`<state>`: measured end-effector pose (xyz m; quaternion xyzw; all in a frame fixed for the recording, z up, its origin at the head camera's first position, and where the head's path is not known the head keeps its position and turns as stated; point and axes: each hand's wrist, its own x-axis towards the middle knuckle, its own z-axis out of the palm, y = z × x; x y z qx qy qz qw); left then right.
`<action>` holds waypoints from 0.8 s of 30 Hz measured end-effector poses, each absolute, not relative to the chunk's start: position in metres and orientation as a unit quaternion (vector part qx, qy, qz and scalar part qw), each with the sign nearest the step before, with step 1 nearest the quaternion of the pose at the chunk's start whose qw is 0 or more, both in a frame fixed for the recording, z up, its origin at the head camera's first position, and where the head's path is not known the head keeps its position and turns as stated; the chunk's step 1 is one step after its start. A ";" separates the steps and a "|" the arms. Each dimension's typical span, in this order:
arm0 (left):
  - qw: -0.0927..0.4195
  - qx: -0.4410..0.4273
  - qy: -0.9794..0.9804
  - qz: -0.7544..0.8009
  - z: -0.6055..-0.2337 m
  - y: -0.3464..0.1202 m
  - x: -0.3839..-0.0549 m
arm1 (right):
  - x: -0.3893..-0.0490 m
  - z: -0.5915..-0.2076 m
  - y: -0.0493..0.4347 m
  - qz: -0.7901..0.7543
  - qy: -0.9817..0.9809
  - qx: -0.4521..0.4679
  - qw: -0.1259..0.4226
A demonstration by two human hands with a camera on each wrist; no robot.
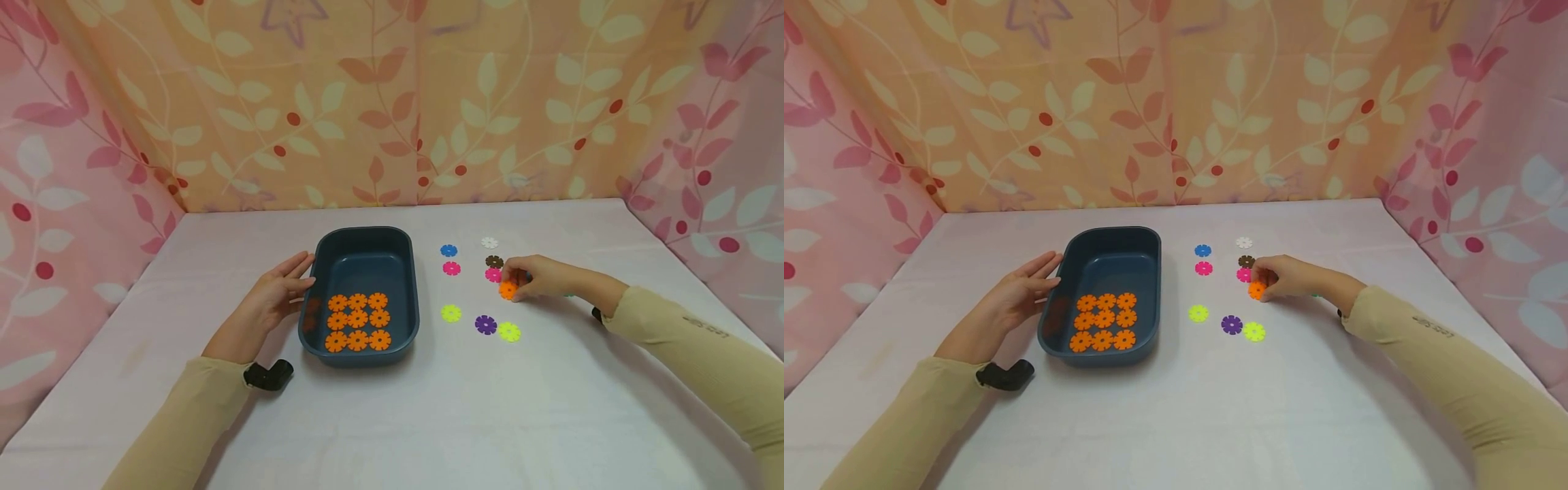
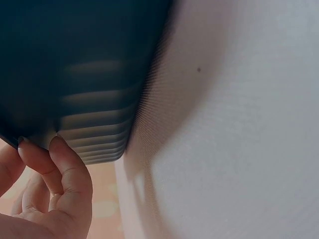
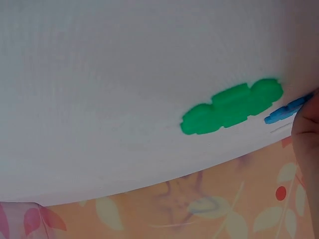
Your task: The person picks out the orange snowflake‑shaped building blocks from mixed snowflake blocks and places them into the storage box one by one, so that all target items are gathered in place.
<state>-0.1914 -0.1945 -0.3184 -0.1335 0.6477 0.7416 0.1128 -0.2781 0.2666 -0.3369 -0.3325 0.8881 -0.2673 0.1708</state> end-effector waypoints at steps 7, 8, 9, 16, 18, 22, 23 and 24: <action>0.115 -0.133 0.645 0.743 -0.318 -0.195 -0.191 | -0.273 -0.333 0.262 -0.269 0.893 -0.319 0.170; 0.115 -0.133 0.645 0.744 -0.318 -0.195 -0.191 | -0.272 -0.332 0.261 -0.276 0.893 -0.309 0.175; 0.115 -0.134 0.644 0.744 -0.318 -0.195 -0.192 | -0.271 -0.330 0.260 -0.285 0.893 -0.298 0.180; 0.113 -0.136 0.642 0.746 -0.318 -0.195 -0.192 | -0.268 -0.311 0.251 -0.374 0.871 -0.245 0.204; 0.113 -0.133 0.642 0.747 -0.319 -0.195 -0.191 | -0.268 -0.307 0.247 -0.404 0.859 -0.232 0.211; 0.112 -0.132 0.642 0.746 -0.319 -0.194 -0.191 | -0.268 -0.298 0.234 -0.449 0.839 -0.220 0.215; 0.112 -0.133 0.643 0.746 -0.319 -0.194 -0.191 | -0.268 -0.297 0.230 -0.457 0.834 -0.222 0.215; 0.112 -0.135 0.643 0.745 -0.318 -0.194 -0.191 | -0.268 -0.295 0.225 -0.464 0.830 -0.225 0.214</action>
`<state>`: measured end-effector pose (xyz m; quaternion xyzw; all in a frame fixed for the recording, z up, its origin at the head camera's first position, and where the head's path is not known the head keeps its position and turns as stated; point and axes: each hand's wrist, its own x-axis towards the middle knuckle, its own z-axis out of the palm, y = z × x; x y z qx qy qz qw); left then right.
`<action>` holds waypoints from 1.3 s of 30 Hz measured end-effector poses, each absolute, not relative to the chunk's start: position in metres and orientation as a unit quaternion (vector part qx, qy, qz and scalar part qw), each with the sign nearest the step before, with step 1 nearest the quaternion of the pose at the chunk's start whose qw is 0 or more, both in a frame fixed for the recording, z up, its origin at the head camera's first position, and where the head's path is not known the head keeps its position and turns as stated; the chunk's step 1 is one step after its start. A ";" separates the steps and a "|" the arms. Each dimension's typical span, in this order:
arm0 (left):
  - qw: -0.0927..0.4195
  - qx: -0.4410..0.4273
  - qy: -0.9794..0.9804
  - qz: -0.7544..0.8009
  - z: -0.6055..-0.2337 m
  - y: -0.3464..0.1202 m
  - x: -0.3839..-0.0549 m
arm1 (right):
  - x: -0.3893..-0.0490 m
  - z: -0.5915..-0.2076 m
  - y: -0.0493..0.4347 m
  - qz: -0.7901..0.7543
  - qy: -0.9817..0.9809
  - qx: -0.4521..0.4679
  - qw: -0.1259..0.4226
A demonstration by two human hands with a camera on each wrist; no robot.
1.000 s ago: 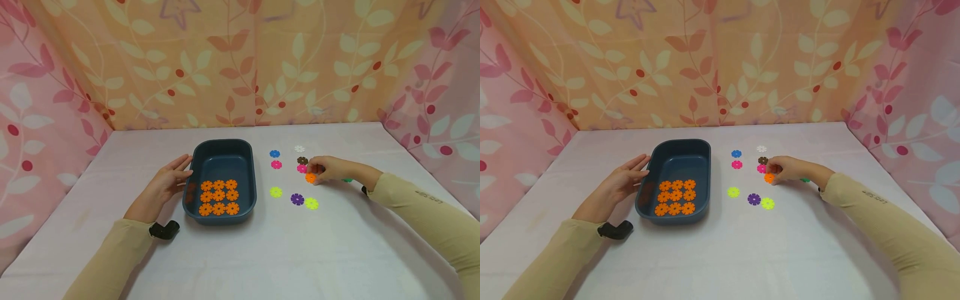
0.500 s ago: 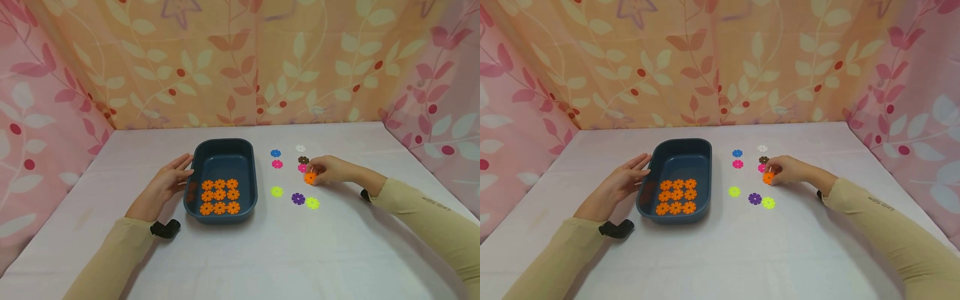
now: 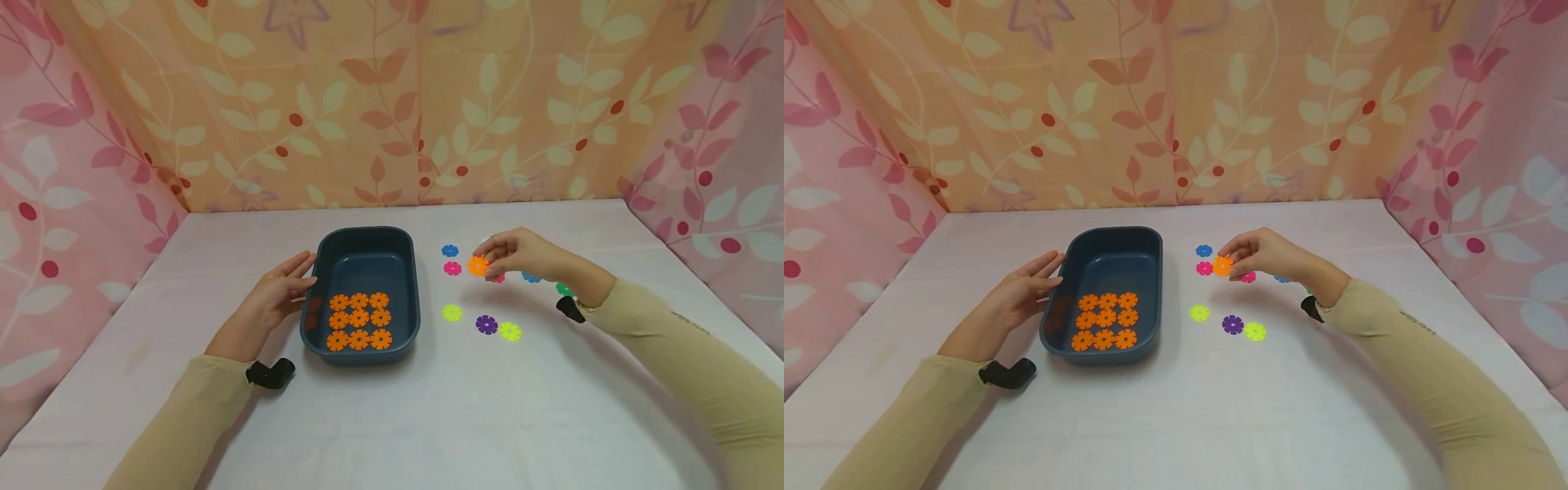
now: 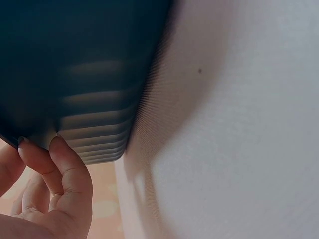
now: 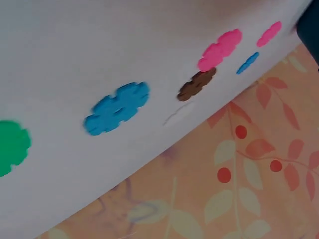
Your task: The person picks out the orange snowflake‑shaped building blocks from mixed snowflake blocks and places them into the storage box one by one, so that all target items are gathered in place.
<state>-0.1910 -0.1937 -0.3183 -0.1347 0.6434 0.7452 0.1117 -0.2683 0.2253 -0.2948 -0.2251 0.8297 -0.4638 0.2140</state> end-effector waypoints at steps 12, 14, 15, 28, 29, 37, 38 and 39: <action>0.108 -0.133 0.645 0.744 -0.319 -0.194 -0.191 | -0.274 -0.289 0.165 -0.577 0.757 -0.240 0.192; 0.108 -0.133 0.646 0.744 -0.319 -0.194 -0.191 | -0.274 -0.290 0.154 -0.589 0.749 -0.237 0.189; 0.108 -0.133 0.647 0.743 -0.320 -0.194 -0.191 | -0.274 -0.291 0.149 -0.597 0.744 -0.235 0.188; 0.110 -0.124 0.648 0.743 -0.320 -0.194 -0.190 | -0.271 -0.302 0.086 -0.636 0.719 -0.227 0.165; 0.110 -0.124 0.648 0.743 -0.320 -0.194 -0.190 | -0.271 -0.302 0.082 -0.639 0.715 -0.229 0.166; 0.108 -0.126 0.648 0.743 -0.321 -0.194 -0.191 | -0.276 -0.308 0.053 -0.636 0.711 -0.232 0.189; 0.107 -0.129 0.647 0.744 -0.321 -0.194 -0.191 | -0.278 -0.309 0.050 -0.633 0.712 -0.236 0.193; 0.107 -0.131 0.647 0.744 -0.321 -0.194 -0.191 | -0.279 -0.310 0.047 -0.628 0.714 -0.240 0.196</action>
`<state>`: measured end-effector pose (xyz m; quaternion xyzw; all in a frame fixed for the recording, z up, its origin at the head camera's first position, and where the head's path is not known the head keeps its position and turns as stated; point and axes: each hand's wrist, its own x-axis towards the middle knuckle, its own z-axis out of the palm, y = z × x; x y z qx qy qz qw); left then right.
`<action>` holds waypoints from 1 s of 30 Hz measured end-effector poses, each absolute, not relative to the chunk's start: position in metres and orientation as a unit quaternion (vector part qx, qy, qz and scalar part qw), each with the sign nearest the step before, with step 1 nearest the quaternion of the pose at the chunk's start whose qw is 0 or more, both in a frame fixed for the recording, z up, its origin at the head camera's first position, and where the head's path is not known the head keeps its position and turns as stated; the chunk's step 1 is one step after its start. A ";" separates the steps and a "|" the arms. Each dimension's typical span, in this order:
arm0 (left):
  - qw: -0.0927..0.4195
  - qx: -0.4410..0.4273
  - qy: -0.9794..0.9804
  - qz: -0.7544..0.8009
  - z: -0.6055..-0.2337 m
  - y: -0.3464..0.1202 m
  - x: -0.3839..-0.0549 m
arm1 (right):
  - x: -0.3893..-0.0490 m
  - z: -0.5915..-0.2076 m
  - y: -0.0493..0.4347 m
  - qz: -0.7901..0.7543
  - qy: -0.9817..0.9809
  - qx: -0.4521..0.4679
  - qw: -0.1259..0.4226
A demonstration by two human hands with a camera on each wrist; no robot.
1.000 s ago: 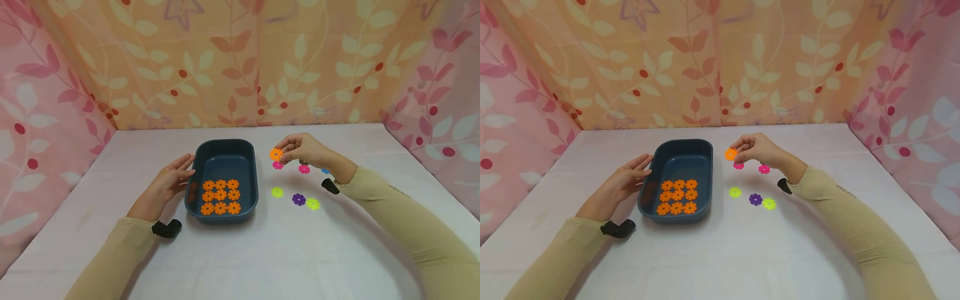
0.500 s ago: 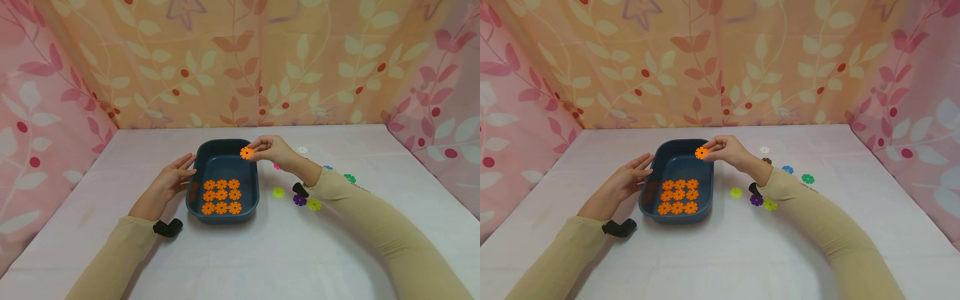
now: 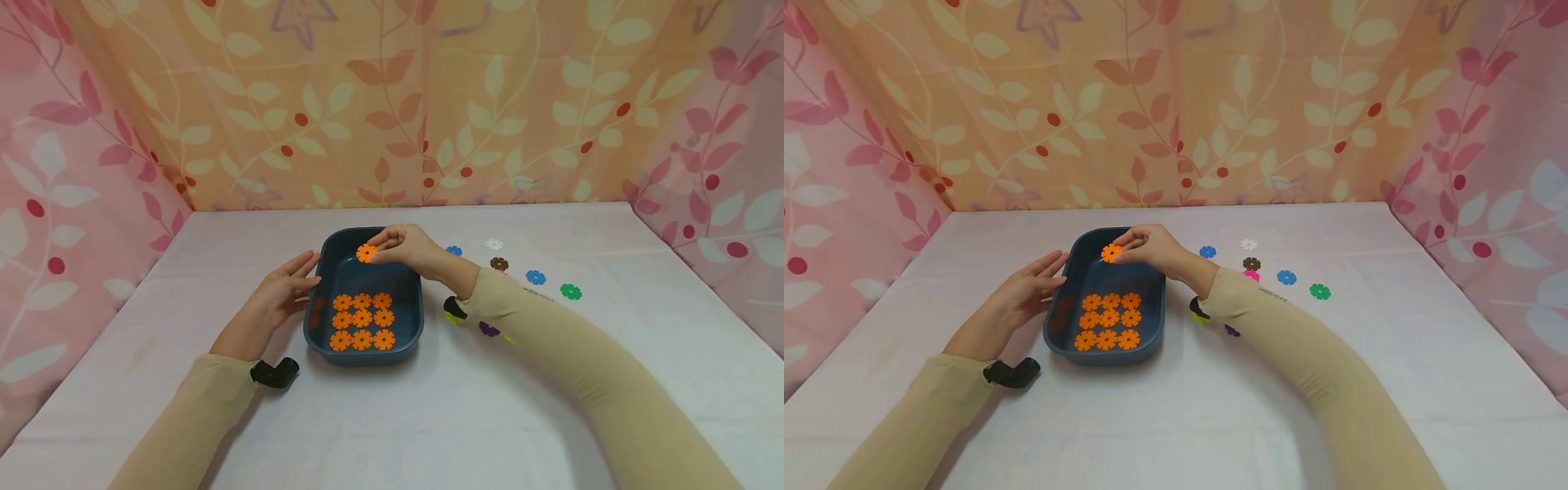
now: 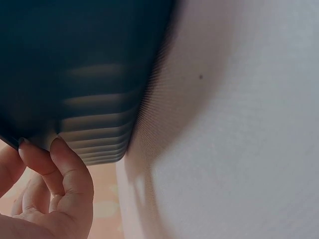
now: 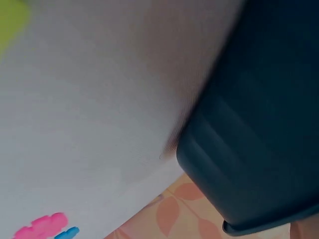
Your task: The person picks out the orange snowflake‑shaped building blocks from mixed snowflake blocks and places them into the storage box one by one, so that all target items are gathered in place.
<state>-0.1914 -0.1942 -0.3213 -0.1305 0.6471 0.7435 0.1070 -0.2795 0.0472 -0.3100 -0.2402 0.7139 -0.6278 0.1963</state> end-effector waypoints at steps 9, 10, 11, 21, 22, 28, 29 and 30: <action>0.109 -0.134 0.646 0.744 -0.321 -0.196 -0.193 | -0.294 -0.314 0.024 -0.555 0.747 -0.264 0.253; 0.110 -0.133 0.645 0.744 -0.320 -0.196 -0.192 | -0.296 -0.314 0.022 -0.543 0.753 -0.266 0.259; 0.111 -0.132 0.644 0.745 -0.320 -0.196 -0.192 | -0.297 -0.315 0.020 -0.530 0.759 -0.268 0.266; 0.112 -0.124 0.637 0.753 -0.319 -0.195 -0.190 | -0.308 -0.321 0.003 -0.446 0.787 -0.296 0.309; 0.113 -0.123 0.636 0.753 -0.320 -0.195 -0.190 | -0.308 -0.321 0.003 -0.441 0.789 -0.294 0.311; 0.112 -0.123 0.634 0.755 -0.320 -0.194 -0.191 | -0.310 -0.324 0.001 -0.415 0.804 -0.284 0.316; 0.112 -0.123 0.634 0.755 -0.320 -0.194 -0.191 | -0.310 -0.325 0.000 -0.413 0.806 -0.283 0.317; 0.113 -0.123 0.634 0.755 -0.320 -0.194 -0.191 | -0.310 -0.325 0.000 -0.409 0.808 -0.283 0.317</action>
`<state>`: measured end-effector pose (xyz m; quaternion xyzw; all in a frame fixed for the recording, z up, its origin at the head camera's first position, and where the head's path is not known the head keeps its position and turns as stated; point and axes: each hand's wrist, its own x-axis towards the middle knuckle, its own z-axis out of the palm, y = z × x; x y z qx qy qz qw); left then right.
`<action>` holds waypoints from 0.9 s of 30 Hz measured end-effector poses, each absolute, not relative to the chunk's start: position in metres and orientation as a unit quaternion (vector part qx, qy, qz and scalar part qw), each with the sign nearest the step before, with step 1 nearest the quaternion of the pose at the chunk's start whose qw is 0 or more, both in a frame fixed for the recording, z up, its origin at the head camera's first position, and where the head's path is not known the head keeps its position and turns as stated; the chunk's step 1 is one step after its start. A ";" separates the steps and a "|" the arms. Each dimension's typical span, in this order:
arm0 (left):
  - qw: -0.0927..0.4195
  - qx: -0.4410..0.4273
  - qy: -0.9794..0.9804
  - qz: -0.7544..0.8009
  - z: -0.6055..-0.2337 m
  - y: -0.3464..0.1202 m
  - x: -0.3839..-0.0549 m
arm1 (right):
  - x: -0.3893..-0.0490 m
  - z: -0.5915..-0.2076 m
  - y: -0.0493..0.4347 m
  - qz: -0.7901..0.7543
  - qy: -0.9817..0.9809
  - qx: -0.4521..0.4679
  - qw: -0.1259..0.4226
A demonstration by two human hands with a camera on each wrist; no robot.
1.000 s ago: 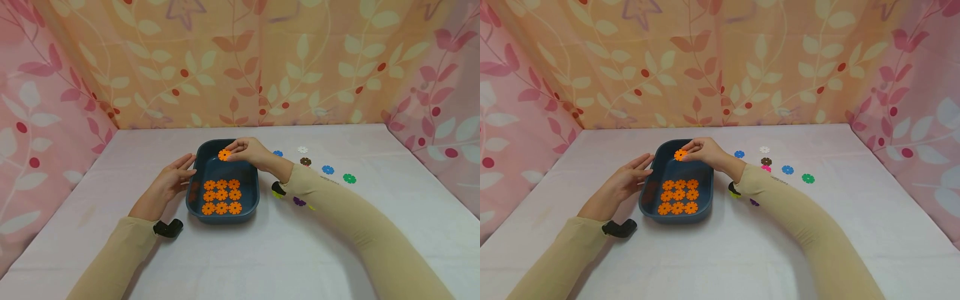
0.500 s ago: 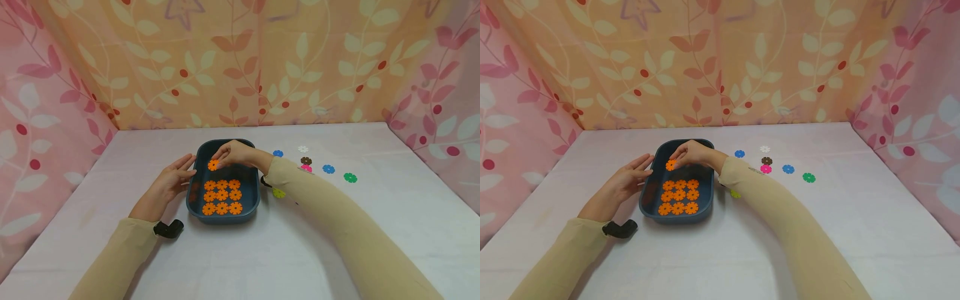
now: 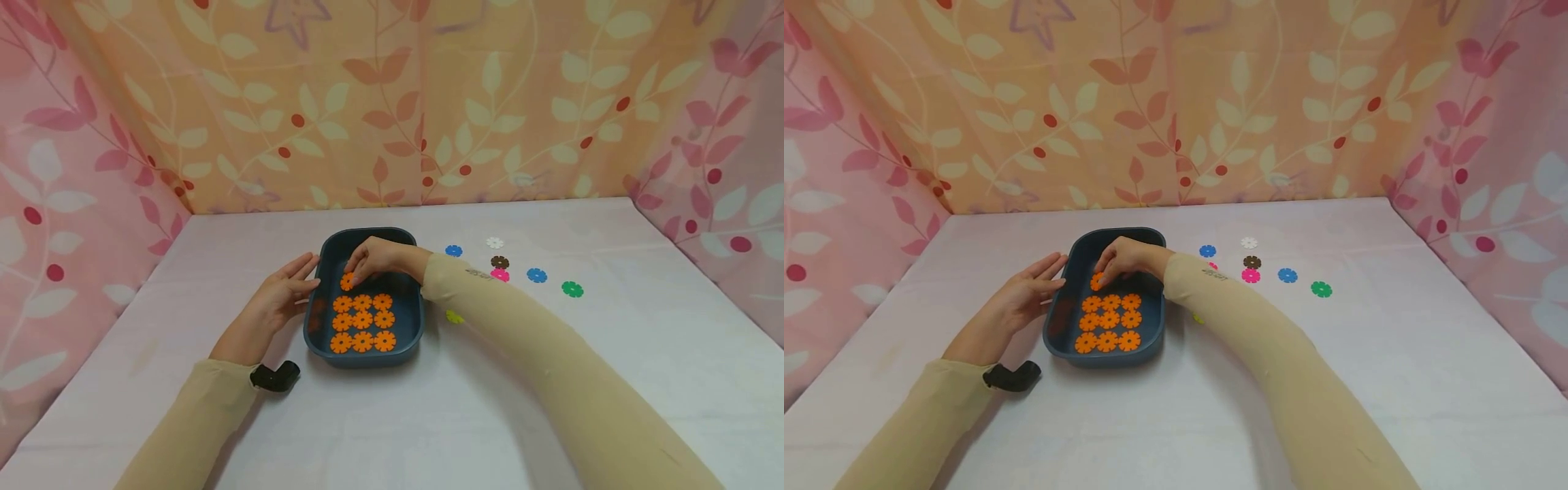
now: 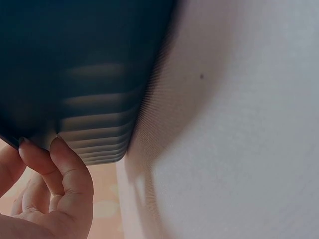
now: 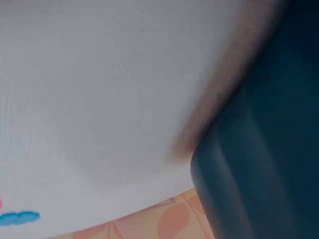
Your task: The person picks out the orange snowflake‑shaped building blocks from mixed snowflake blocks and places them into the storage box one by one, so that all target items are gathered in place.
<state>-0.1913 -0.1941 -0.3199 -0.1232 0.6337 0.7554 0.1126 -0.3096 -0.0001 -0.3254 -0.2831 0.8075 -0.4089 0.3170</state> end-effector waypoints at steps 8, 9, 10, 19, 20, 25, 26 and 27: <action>0.113 -0.127 0.639 0.750 -0.320 -0.197 -0.190 | -0.309 -0.327 -0.005 -0.383 0.818 -0.287 0.318; 0.113 -0.128 0.639 0.750 -0.321 -0.197 -0.190 | -0.309 -0.327 -0.005 -0.383 0.818 -0.287 0.319; 0.113 -0.129 0.639 0.750 -0.321 -0.198 -0.190 | -0.309 -0.327 -0.005 -0.384 0.818 -0.287 0.318; 0.118 -0.123 0.634 0.754 -0.322 -0.200 -0.189 | -0.308 -0.328 -0.006 -0.407 0.822 -0.268 0.296; 0.118 -0.122 0.635 0.754 -0.322 -0.201 -0.189 | -0.308 -0.327 -0.006 -0.411 0.823 -0.263 0.292; 0.118 -0.120 0.638 0.752 -0.321 -0.201 -0.190 | -0.307 -0.326 -0.007 -0.417 0.826 -0.251 0.285; 0.118 -0.120 0.638 0.751 -0.320 -0.201 -0.190 | -0.306 -0.325 -0.007 -0.418 0.825 -0.251 0.284; 0.118 -0.120 0.638 0.751 -0.320 -0.201 -0.190 | -0.306 -0.325 -0.007 -0.421 0.824 -0.253 0.283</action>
